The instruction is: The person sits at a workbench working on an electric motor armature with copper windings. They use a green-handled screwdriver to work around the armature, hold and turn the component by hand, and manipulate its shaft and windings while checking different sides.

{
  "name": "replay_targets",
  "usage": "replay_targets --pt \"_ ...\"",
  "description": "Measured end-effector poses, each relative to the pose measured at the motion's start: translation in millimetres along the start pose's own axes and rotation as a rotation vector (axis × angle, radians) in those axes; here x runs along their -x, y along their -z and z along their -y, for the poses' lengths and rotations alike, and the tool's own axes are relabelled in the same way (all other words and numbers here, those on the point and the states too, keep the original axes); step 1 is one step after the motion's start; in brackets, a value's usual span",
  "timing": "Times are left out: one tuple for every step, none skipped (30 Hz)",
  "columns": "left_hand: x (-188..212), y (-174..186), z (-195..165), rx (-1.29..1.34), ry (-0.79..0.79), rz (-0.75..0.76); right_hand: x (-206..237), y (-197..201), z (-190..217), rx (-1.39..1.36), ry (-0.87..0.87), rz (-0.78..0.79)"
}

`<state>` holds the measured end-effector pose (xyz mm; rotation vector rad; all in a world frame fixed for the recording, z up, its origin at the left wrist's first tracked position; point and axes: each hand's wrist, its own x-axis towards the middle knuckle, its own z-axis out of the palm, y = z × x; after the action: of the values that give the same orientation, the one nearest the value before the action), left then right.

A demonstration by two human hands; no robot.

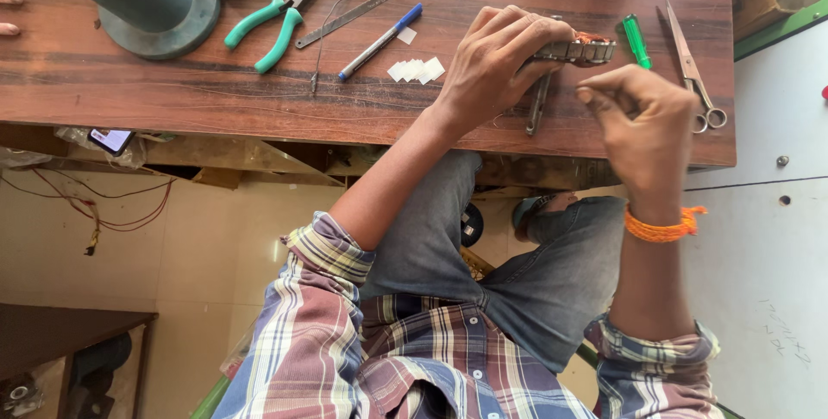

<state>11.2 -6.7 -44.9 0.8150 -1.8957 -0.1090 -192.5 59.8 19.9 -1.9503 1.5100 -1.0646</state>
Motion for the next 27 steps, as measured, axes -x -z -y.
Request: replay_targets --pt "0 0 0 0.0 -0.01 0.002 1 -4 -1 -0.007 -0.005 0.002" --pt "-1 1 2 -0.002 -0.02 0.004 2 -9 -2 -0.015 -0.009 0.004" --pt "-1 2 2 -0.004 -0.03 0.005 3 -13 -4 -0.023 -0.012 0.007" --pt "-3 2 4 0.002 -0.031 0.024 3 -15 -6 -0.039 -0.002 0.004" --pt "-5 3 5 0.008 -0.03 0.043 3 -16 -9 -0.055 0.007 0.004" --pt "-6 5 6 0.013 -0.029 0.062 3 -18 -11 -0.072 0.017 0.005" --pt "-6 6 6 0.038 -0.037 0.064 4 -20 -14 -0.098 0.024 0.008" --pt "-6 7 6 0.064 -0.047 0.067 4 -21 -17 -0.123 0.031 0.01" --pt "-7 8 6 0.093 -0.059 0.068 5 -22 -20 -0.146 0.038 0.01" --pt "-5 9 5 -0.005 -0.144 0.029 6 -23 -23 -0.167 0.028 0.008" --pt "-2 9 2 -0.102 -0.229 -0.01 8 -25 -26 -0.188 0.015 0.005" --pt "2 9 0 -0.197 -0.311 -0.047 10 -25 -28 -0.21 0.001 0.002" --pt "5 9 -1 -0.214 -0.341 -0.039 12 -24 -30 -0.2 0.004 -0.001" --pt "8 10 -1 -0.232 -0.371 -0.031 13 -24 -31 -0.191 0.007 -0.004" --pt "11 10 -1 -0.25 -0.4 -0.022 15 -23 -32 -0.183 0.011 -0.006" --pt "13 9 1 -0.251 -0.417 0.007 16 -21 -31 -0.163 0.031 0.007" --pt "14 7 2 -0.253 -0.436 0.034 17 -16 -30 -0.144 0.053 0.019" --pt "15 6 4 -0.258 -0.456 0.059 16 -10 -28 -0.124 0.08 0.032" --pt "17 4 3 -0.251 -0.425 0.049 16 -4 -25 -0.084 0.113 0.034" --pt "21 2 1 -0.242 -0.394 0.04 15 3 -21 -0.044 0.145 0.037" --pt "24 -1 -3 -0.233 -0.358 0.03 13 8 -17 -0.003 0.175 0.043" --pt "27 -4 -7 -0.178 -0.244 0.021 10 12 -13 0.021 0.169 0.048" --pt "30 -7 -11 -0.122 -0.132 0.014 6 16 -9 0.045 0.16 0.05" --pt "32 -10 -16 -0.063 -0.019 0.008 2 19 -5 0.069 0.15 0.053" --pt "35 -12 -21 -0.01 0.05 -0.039 -4 20 -1 0.111 0.201 0.056" --pt "36 -15 -26 0.043 0.118 -0.086 -13 19 2 0.153 0.252 0.058" --pt "36 -17 -31 0.095 0.186 -0.135 -21 16 4 0.195 0.305 0.06"
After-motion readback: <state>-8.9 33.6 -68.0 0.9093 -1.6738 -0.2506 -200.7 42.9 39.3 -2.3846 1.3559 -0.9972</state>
